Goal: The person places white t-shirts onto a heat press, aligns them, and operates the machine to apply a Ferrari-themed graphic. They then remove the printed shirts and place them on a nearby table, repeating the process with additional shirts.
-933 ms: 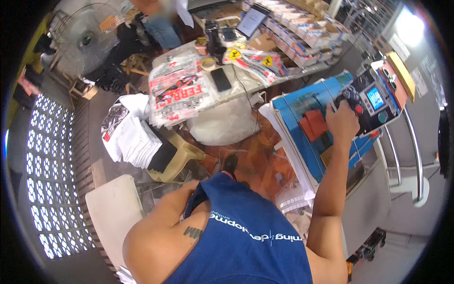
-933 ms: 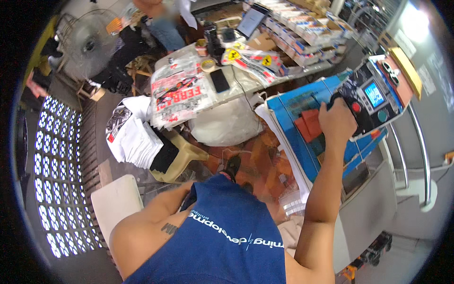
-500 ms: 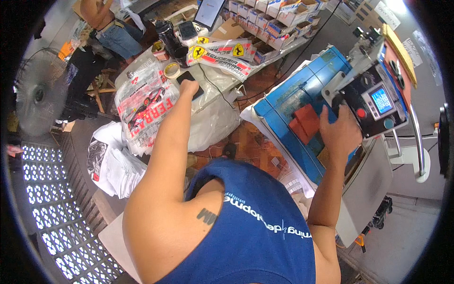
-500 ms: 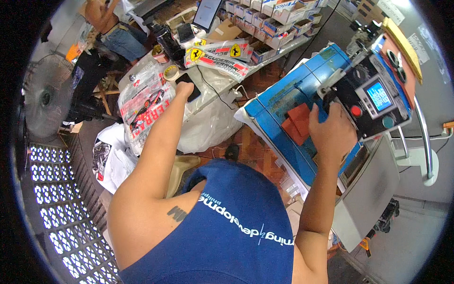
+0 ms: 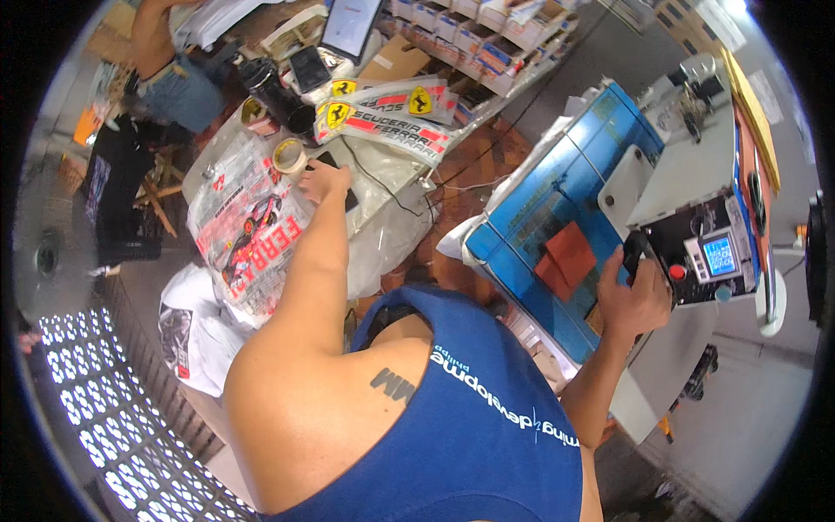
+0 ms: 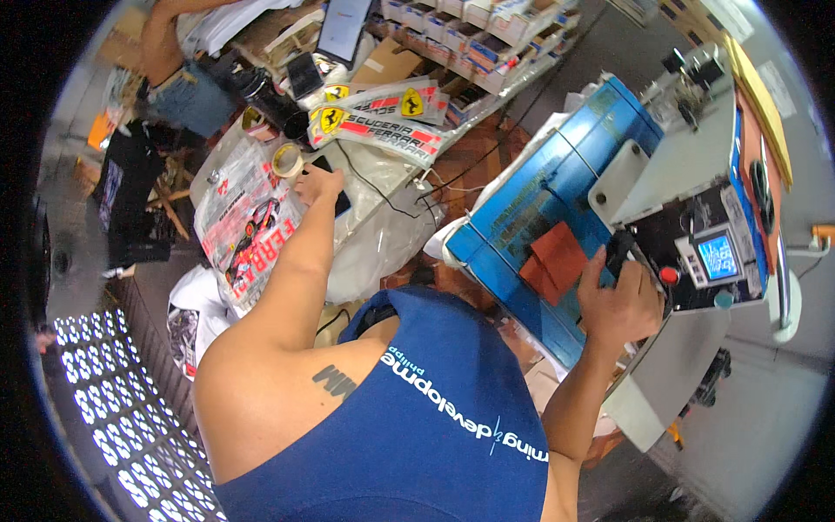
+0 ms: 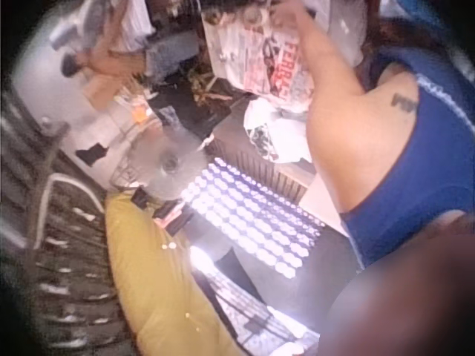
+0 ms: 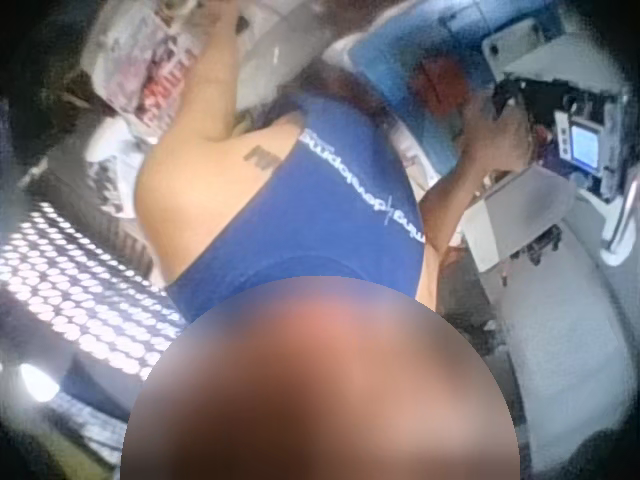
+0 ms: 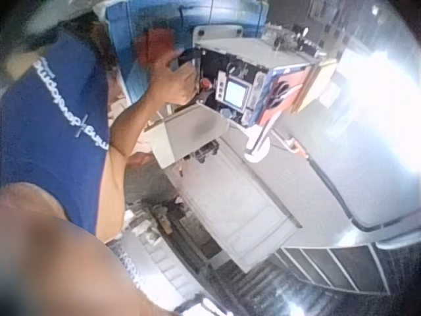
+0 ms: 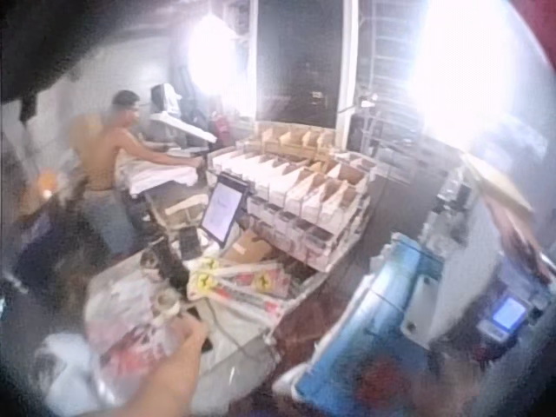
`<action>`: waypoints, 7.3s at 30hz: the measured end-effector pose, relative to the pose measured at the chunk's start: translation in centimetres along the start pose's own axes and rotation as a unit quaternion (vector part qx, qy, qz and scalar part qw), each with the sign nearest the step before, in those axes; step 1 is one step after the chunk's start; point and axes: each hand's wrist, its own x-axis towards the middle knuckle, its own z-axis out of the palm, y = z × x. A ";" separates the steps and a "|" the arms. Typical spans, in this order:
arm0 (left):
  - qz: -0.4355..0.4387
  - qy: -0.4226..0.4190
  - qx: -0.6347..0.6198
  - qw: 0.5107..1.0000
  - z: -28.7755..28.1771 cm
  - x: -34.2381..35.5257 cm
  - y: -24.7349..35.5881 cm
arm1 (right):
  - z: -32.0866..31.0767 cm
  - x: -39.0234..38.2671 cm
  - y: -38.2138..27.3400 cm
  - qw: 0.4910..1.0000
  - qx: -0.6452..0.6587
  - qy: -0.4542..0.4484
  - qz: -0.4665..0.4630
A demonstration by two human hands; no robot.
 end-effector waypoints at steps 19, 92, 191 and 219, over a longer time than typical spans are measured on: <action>0.333 0.122 -0.278 0.893 2.9 0.5 -14.1 | 0.1 -0.8 0.0 0.999 -0.027 -0.033 0.013; 0.348 0.154 -0.108 0.918 3.6 -2.3 -16.7 | 0.3 -1.4 1.0 0.976 -0.040 -0.129 0.170; 0.380 0.103 -0.180 0.901 5.5 -6.6 -12.0 | 0.0 -5.9 7.8 0.994 -0.026 -0.099 -0.023; 0.354 0.061 -0.055 0.931 3.9 -5.5 -13.3 | -5.2 -25.2 40.1 0.822 -0.170 -0.189 0.509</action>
